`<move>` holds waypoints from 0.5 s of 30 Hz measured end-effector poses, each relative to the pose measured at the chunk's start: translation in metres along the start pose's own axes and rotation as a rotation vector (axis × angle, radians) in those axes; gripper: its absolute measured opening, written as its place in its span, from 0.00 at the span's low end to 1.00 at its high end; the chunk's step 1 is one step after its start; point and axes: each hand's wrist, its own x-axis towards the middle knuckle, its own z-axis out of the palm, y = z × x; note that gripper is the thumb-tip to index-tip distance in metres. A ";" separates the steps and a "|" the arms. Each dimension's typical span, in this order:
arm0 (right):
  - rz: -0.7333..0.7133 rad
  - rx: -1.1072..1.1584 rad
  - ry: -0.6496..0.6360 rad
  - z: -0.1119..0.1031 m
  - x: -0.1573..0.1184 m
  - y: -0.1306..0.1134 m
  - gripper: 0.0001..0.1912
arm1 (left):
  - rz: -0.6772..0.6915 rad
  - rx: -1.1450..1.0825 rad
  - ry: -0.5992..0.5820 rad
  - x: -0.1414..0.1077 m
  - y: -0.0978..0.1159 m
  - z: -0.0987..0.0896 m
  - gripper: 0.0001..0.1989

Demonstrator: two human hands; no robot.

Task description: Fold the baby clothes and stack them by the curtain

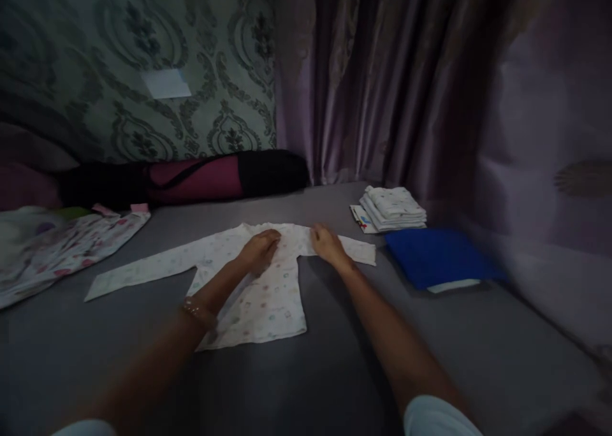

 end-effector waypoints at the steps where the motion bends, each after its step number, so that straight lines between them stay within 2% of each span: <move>1: 0.058 -0.080 0.007 -0.010 -0.005 0.016 0.23 | 0.031 -0.030 0.001 0.009 0.002 0.007 0.18; 4: 0.210 -0.343 -0.039 -0.036 -0.028 0.058 0.21 | 0.005 -0.040 0.005 0.029 0.010 0.025 0.21; 6: 0.239 -0.432 -0.053 -0.045 -0.043 0.073 0.20 | -0.028 -0.034 0.016 0.034 0.015 0.034 0.22; 11: 0.268 -0.510 -0.049 -0.052 -0.055 0.076 0.16 | -0.089 -0.003 -0.010 0.033 0.021 0.052 0.26; 15: 0.293 -0.325 0.032 -0.060 -0.051 0.073 0.16 | -0.121 0.029 -0.032 0.030 0.023 0.057 0.27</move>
